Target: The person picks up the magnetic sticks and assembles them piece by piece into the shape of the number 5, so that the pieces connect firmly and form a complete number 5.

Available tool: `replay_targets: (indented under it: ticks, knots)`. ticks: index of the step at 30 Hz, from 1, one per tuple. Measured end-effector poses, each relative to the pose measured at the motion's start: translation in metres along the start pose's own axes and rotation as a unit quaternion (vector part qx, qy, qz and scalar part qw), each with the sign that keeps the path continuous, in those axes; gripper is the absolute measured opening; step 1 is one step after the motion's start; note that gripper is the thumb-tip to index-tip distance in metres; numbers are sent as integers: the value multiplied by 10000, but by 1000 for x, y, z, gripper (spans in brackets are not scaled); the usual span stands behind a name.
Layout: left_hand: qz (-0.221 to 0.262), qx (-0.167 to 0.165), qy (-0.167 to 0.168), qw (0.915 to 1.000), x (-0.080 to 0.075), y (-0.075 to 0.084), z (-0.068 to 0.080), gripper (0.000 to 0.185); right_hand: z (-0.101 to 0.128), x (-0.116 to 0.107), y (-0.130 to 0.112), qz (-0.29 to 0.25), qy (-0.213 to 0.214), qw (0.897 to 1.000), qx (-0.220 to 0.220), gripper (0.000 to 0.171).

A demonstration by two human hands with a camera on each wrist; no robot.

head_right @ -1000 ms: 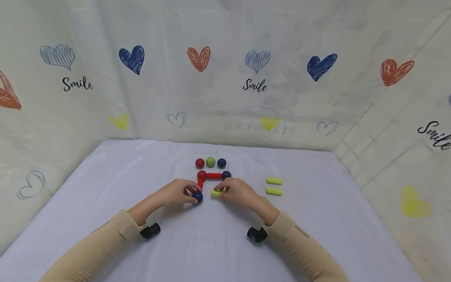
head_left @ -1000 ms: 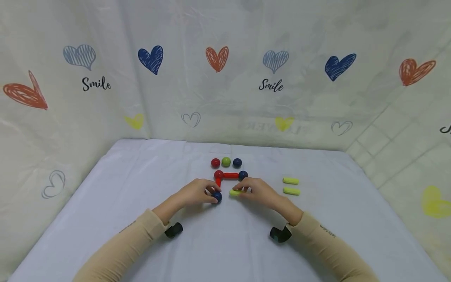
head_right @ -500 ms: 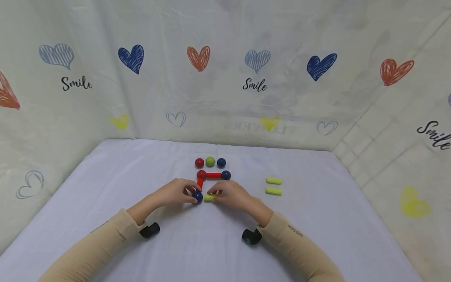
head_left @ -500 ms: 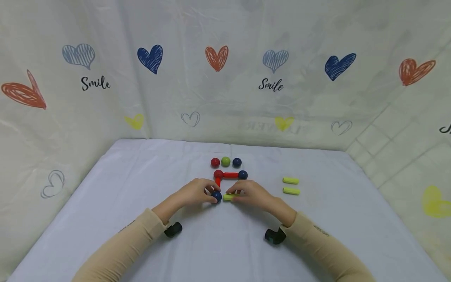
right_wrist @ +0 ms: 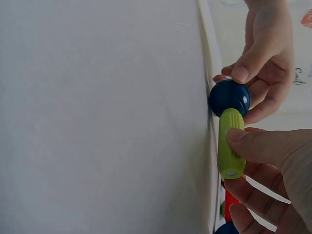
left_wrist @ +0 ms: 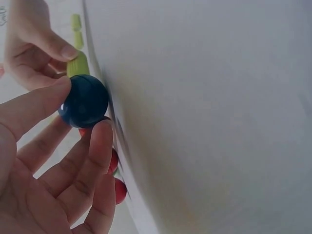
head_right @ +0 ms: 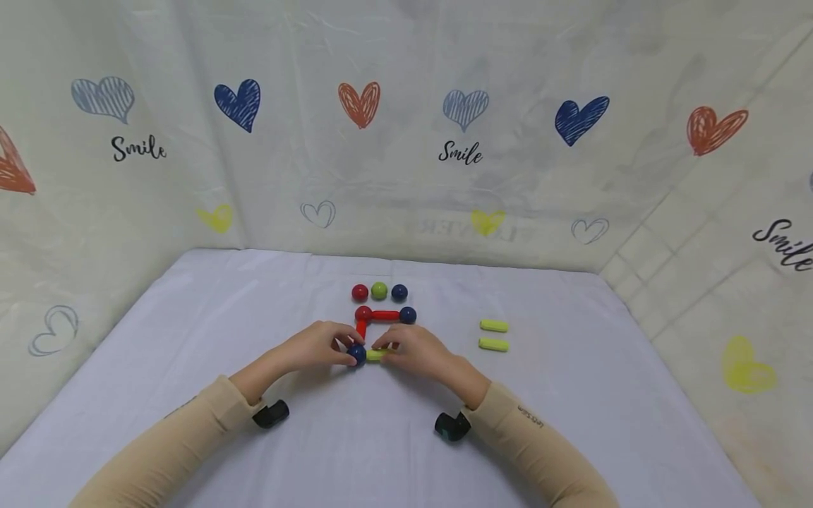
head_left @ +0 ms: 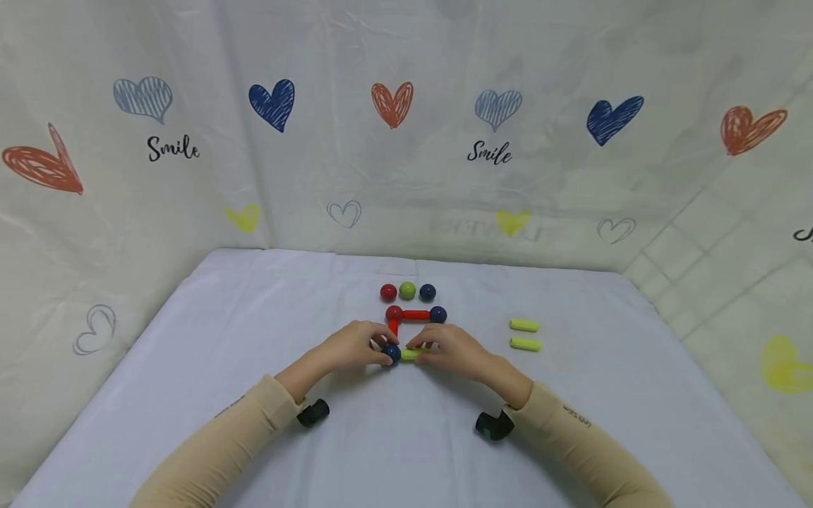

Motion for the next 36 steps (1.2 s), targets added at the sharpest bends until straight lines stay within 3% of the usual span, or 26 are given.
replay_targets:
  ticks: [7, 14, 24, 36]
  knots:
    - [-2, -38, -8, 10000, 1, -1, -1, 29, 2, -13, 6, -356, 151, 9988, 315, 27]
    - [18, -88, 29, 10000, 0, -1, -3, 28, -4, -35, 24, -344, 907, 9944, 429, 27]
    - [62, -124, 20, 9999, 3, -3, -2, 28, -17, -47, 45, -473, 1874, 9771, 893, 31]
    - [105, -92, 21, 9999, 2, -3, -2, 28, -36, -45, 66, -505, 2018, 9684, 1377, 31]
Point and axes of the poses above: each hand's wrist, its own z-axis away from the middle knuckle, its own x-axis out of the palm, y = z × x, the point moved 2 cm from there along -z, towards the middle knuckle, and after that the axes turned 8 degrees about -z, right-handed, at the moved point
